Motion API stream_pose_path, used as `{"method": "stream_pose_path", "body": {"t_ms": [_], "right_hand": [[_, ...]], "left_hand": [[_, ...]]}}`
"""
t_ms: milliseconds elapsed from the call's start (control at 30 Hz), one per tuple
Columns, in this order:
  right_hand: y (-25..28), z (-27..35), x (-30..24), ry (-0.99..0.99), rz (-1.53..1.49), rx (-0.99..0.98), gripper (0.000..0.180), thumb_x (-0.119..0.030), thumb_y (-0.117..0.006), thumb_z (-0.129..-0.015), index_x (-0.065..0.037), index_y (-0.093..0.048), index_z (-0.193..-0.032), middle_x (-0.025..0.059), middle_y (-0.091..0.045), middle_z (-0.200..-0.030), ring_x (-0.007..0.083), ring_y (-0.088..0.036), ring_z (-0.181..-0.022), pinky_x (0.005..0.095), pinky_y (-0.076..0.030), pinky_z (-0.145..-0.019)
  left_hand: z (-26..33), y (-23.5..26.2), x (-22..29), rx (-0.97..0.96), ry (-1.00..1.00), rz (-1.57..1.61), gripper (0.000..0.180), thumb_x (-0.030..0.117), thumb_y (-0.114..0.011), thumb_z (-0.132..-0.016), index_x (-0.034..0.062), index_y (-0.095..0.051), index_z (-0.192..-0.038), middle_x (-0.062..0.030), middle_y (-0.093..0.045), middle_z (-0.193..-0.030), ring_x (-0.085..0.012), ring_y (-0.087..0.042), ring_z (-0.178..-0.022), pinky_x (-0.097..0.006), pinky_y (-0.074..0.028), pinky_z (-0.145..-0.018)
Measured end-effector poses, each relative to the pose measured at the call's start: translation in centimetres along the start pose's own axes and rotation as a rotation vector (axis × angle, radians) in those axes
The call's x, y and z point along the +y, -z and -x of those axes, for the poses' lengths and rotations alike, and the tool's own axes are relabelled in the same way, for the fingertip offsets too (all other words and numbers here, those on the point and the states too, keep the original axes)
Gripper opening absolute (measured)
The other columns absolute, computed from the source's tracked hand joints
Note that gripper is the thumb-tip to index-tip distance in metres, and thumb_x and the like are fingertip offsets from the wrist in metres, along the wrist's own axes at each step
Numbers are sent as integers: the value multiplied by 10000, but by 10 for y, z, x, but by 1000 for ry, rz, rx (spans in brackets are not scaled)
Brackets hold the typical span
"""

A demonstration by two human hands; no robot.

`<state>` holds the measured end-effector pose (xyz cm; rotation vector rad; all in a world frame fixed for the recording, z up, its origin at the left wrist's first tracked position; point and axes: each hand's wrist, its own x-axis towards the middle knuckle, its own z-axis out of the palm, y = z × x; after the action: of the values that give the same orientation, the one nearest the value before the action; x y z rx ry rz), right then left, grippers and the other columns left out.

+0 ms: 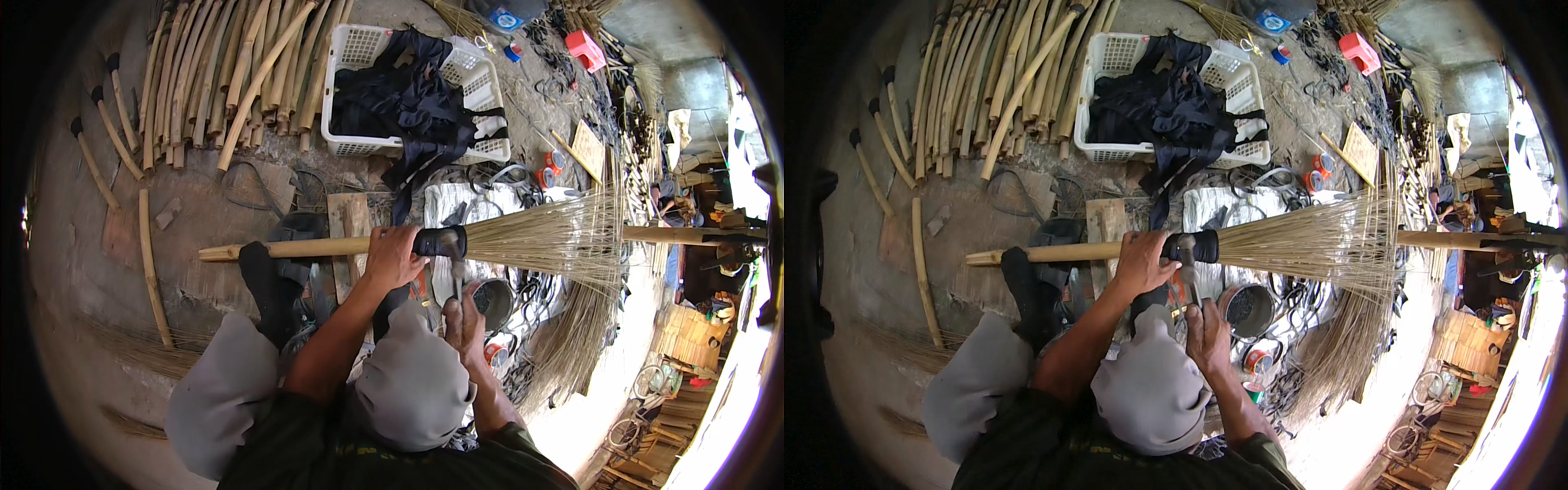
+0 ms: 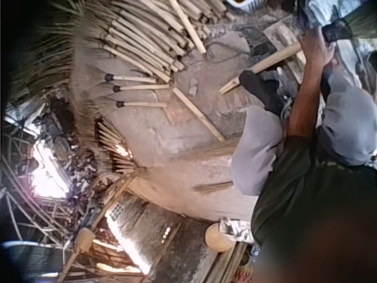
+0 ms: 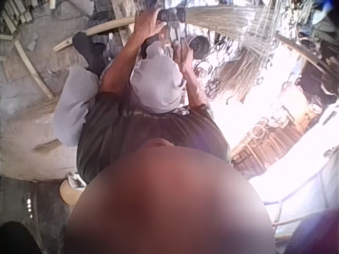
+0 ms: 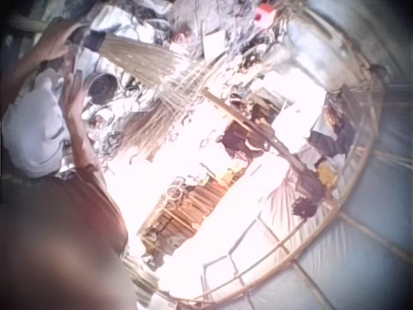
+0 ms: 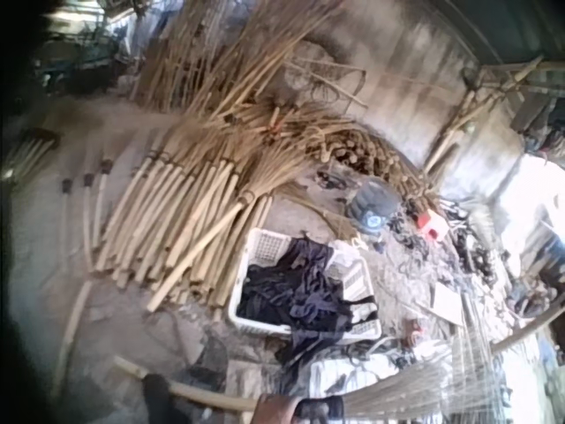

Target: The person sits on the floor and wraps black fabric tightly around the junction of a broom's bristles and handle. They use scissors to trim excess fabric and then place the finished broom among others. The person repeats the process on a second broom.

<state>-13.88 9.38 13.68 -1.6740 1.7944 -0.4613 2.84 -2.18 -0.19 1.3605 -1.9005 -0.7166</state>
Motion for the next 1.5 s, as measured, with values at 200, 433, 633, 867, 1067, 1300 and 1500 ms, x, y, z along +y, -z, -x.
{"method": "stream_pose_path", "body": {"t_ms": [200,433,633,867,1067,1300,1500], "right_hand": [[-37,-32,35,28,381,-90,349,-375,-493,-1095,-28,-521,-1114,332,-665,-818,558,-647,-782,624,-516,-707],[-64,38,87,-259,-38,19,383,-405,-531,-1090,-27,-596,-1081,339,-646,-928,553,-593,-795,596,-485,-724],[-99,156,159,-576,45,-128,387,-371,-555,-1087,1,-650,-1137,205,-695,-990,346,-634,-849,451,-515,-810],[-81,189,186,-588,-219,98,358,-318,-569,-1084,19,-658,-1167,128,-700,-1005,243,-629,-907,386,-513,-873],[39,130,56,-112,-506,529,321,-254,-593,-1072,33,-666,-1197,88,-702,-1089,177,-632,-992,333,-509,-921],[70,126,-92,377,66,563,296,-202,-672,-942,-24,-687,-1180,153,-701,-1231,348,-619,-1237,464,-421,-1117],[63,113,-94,341,-17,611,225,-137,-678,-895,-29,-721,-1088,164,-717,-1168,375,-623,-1212,491,-417,-1107]], "left_hand": [[4,-3,-1,-77,24,-44,713,397,-816,-806,57,-572,-1384,-150,-678,-1307,-320,-632,-1208,-494,-368,-1057],[5,0,-14,-93,-48,-32,788,388,-840,-797,50,-525,-1435,-197,-681,-1275,-381,-637,-1187,-521,-424,-1032],[40,23,-41,202,-3,97,588,263,-811,-829,42,-605,-1333,-210,-677,-1240,-418,-626,-1174,-524,-451,-1048],[101,72,-101,464,118,-222,463,153,-718,-853,74,-639,-1302,-221,-649,-1273,-437,-587,-1242,-563,-406,-1134],[103,98,-123,117,274,-276,559,266,-754,-848,99,-620,-1365,-186,-597,-1375,-414,-460,-1403,-594,-219,-1265],[90,117,-114,-82,327,-355,577,328,-792,-865,129,-620,-1378,-143,-600,-1368,-354,-459,-1391,-539,-213,-1263],[87,146,-117,-99,289,-521,535,320,-808,-849,108,-647,-1313,-114,-618,-1322,-330,-502,-1345,-510,-288,-1216]]}}
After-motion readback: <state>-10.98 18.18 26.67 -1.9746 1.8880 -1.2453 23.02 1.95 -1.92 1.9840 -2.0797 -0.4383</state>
